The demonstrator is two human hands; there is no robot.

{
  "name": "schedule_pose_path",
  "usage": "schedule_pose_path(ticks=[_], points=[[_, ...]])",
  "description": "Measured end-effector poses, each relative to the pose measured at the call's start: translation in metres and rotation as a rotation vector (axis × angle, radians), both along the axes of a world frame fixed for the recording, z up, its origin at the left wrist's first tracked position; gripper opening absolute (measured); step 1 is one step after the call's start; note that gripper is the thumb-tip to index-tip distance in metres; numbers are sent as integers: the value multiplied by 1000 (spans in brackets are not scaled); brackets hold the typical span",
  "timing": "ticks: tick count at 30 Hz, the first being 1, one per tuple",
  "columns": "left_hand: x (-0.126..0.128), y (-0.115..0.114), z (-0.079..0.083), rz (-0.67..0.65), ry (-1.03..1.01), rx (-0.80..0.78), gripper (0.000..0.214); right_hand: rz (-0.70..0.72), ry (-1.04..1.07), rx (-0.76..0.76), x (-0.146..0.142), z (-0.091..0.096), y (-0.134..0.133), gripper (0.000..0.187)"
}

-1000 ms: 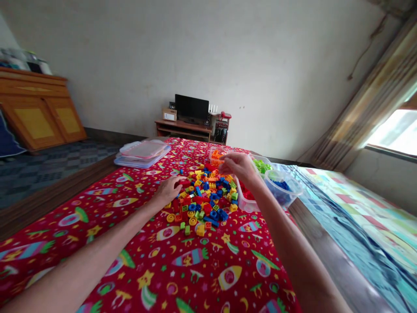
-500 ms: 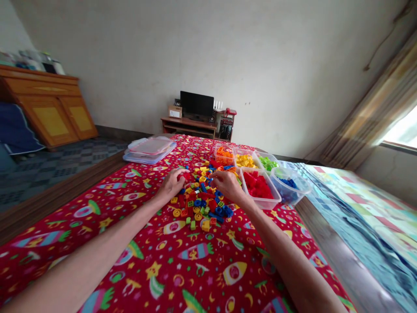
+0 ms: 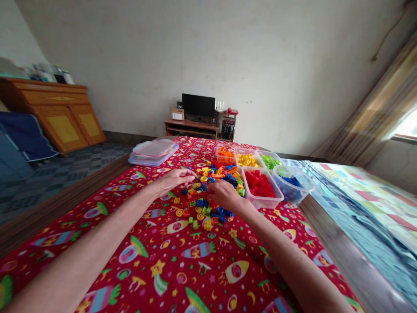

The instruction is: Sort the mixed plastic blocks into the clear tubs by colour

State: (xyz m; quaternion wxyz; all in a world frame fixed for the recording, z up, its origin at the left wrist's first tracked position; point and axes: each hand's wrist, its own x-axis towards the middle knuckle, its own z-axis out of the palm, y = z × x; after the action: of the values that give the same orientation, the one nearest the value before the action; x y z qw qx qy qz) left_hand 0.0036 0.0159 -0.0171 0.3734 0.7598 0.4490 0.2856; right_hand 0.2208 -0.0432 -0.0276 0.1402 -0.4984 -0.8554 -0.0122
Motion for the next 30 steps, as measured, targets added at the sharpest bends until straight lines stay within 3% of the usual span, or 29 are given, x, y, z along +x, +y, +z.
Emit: schedule_pose_path(ticks=[4, 8, 11, 15, 19, 22, 27, 30], points=[[2, -7, 10, -153, 370, 156, 35, 35, 119, 34, 0, -2, 3, 13], [11, -16, 6, -218, 527, 172, 32, -26, 364, 25, 0, 3, 7, 12], [15, -23, 5, -234, 541, 189, 24, -69, 533, -68, -1, 6, 10, 21], [13, -21, 8, -234, 510, 210, 21, -93, 739, -228, -2, 10, 11, 21], [12, -13, 6, -140, 412, 309, 32, -93, 980, -398, -2, 16, 8, 12], [18, -13, -2, -84, 396, 426, 31, -121, 1167, -489, -3, 18, 5, 18], [31, -23, -16, -266, 434, 542, 24, -172, 1266, -515, -6, 15, 7, 16], [32, -26, -19, -279, 449, 555, 27, -149, 1266, -521, -7, 12, 10, 14]])
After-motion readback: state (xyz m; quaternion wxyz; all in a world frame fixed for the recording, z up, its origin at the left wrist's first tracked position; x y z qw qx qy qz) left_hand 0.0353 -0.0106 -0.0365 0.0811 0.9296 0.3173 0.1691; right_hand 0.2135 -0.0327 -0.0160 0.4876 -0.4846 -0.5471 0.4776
